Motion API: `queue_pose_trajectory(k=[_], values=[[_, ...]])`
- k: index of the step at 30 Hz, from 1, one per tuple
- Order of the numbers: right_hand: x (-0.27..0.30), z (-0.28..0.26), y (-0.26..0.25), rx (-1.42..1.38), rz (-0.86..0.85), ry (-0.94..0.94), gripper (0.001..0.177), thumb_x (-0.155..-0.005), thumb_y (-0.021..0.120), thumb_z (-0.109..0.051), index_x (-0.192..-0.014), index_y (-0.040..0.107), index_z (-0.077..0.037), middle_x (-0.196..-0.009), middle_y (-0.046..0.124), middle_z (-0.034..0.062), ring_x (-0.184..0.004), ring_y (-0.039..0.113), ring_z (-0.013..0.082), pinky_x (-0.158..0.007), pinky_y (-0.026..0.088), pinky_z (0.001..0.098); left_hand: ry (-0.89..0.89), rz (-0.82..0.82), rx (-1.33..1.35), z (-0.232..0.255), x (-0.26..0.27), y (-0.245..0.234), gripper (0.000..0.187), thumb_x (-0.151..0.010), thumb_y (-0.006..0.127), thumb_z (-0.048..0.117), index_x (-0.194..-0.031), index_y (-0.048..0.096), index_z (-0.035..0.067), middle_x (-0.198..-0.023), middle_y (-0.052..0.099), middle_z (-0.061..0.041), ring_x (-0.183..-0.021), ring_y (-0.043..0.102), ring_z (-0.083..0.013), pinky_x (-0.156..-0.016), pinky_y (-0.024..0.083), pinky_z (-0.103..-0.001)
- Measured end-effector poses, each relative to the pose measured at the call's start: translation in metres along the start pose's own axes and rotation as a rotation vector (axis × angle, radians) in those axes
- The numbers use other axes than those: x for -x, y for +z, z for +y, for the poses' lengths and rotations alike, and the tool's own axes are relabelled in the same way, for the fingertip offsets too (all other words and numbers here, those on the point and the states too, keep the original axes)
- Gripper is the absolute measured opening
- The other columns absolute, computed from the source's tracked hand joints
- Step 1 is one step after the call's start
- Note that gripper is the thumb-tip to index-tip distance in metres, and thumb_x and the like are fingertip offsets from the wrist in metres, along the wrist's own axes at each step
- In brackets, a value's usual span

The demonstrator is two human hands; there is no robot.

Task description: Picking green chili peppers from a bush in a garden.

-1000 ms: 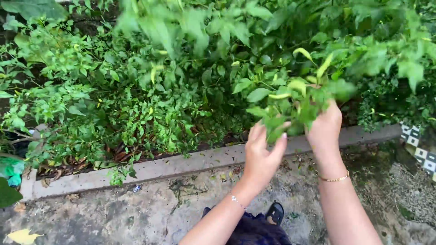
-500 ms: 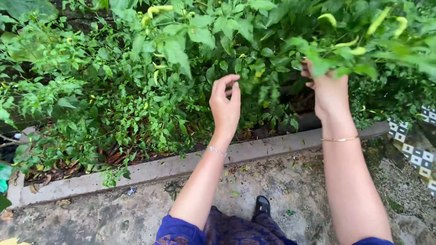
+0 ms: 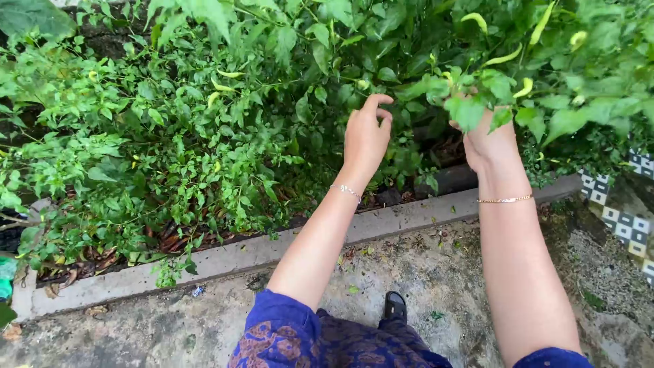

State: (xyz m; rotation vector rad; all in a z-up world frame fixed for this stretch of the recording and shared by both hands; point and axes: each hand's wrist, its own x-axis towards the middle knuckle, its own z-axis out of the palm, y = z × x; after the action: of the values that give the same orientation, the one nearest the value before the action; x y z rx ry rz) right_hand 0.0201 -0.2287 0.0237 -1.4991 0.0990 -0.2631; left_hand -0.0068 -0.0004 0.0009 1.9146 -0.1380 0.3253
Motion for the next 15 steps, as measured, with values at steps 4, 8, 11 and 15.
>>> queue_pose_trajectory(k=[4, 8, 11, 15], values=[[0.002, -0.001, -0.001, -0.042, 0.016, 0.009, 0.019, -0.098, 0.07, -0.023, -0.115, 0.064, -0.018, -0.113, 0.074, 0.0049, -0.101, 0.075, 0.0215, -0.069, 0.059, 0.0257, -0.009, 0.113, 0.195, 0.021, 0.044, -0.048, 0.03, -0.097, 0.064, 0.007, -0.127, 0.066, 0.012, -0.11, 0.075, -0.014, -0.106, 0.068, -0.0297, -0.092, 0.059, -0.045], [0.004, -0.003, -0.008, -0.076, 0.05, 0.007, 0.018, -0.098, 0.07, -0.022, -0.114, 0.064, -0.018, -0.111, 0.073, 0.0046, -0.101, 0.075, 0.0217, -0.069, 0.06, 0.0262, -0.489, 0.018, 0.787, -0.031, 0.108, -0.085, 0.048, -0.098, 0.06, 0.007, -0.145, 0.052, 0.0, -0.131, 0.061, -0.024, -0.117, 0.057, -0.0305, -0.104, 0.049, -0.043], [0.006, -0.005, -0.006, -0.085, 0.065, 0.031, 0.017, -0.097, 0.07, -0.02, -0.113, 0.064, -0.017, -0.109, 0.073, 0.0044, -0.101, 0.075, 0.0218, -0.07, 0.06, 0.0266, -0.598, -0.26, -0.256, -0.219, 0.122, -0.023, 0.043, -0.095, 0.07, 0.028, -0.135, 0.067, 0.015, -0.132, 0.07, -0.013, -0.127, 0.063, -0.0324, -0.105, 0.052, -0.05], [0.017, -0.009, 0.002, -0.104, 0.07, 0.02, 0.016, -0.097, 0.07, -0.019, -0.111, 0.064, -0.017, -0.108, 0.073, 0.0042, -0.1, 0.075, 0.0219, -0.07, 0.06, 0.027, -0.443, -0.131, -0.21, -0.105, 0.119, -0.025, 0.042, -0.096, 0.061, 0.004, -0.137, 0.066, 0.008, -0.136, 0.065, -0.02, -0.13, 0.06, -0.032, -0.11, 0.048, -0.046]])
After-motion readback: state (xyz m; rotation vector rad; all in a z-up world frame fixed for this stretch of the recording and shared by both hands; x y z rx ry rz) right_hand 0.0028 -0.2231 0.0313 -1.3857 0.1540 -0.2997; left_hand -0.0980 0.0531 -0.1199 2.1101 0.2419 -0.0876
